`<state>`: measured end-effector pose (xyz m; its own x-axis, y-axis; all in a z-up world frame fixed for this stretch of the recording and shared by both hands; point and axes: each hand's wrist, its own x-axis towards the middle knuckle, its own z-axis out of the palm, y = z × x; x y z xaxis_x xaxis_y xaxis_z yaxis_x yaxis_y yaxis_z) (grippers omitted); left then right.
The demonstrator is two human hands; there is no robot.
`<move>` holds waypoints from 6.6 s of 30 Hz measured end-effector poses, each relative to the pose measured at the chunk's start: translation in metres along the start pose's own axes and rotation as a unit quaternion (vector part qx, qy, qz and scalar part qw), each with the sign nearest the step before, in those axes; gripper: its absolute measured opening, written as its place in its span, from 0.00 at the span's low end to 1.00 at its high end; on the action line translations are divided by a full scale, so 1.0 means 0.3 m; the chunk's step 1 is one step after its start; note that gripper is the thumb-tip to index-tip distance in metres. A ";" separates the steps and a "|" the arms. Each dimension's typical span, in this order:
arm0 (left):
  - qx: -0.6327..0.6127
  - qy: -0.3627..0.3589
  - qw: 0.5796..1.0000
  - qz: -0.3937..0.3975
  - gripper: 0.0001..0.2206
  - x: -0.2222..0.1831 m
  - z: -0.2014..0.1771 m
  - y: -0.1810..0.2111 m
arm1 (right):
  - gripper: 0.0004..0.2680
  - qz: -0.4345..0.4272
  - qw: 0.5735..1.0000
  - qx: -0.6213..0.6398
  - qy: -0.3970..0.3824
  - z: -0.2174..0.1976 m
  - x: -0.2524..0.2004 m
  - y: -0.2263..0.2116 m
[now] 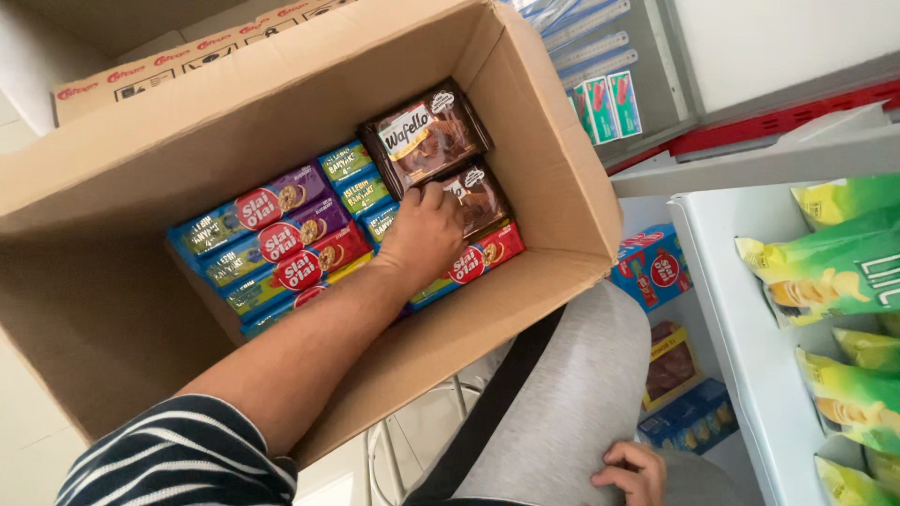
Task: The person takes chocolate wafer packs from a cardboard box and places them onto a retail shelf, organizing them by brand and color.
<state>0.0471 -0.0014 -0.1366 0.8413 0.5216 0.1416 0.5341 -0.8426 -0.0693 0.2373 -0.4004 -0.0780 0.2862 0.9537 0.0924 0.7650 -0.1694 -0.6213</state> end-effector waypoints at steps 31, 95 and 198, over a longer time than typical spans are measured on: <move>-0.319 0.505 0.767 0.235 0.06 0.358 -1.447 0.617 | 0.02 -0.026 0.847 -0.163 0.505 -1.213 0.131 -0.382; -0.842 0.055 0.515 0.149 0.14 0.692 -1.576 1.391 | 0.14 -0.050 0.776 0.305 0.550 -1.538 0.066 -0.358; -0.203 0.344 0.913 0.079 0.28 0.032 -0.867 -0.022 | 0.15 0.115 0.973 0.006 -0.200 -0.232 0.229 -0.538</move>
<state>0.0299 -0.0258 0.1221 0.5790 0.2987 0.7586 0.2178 -0.9533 0.2091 0.1737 -0.3250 0.0828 0.2002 0.9116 -0.3590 0.6991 -0.3897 -0.5995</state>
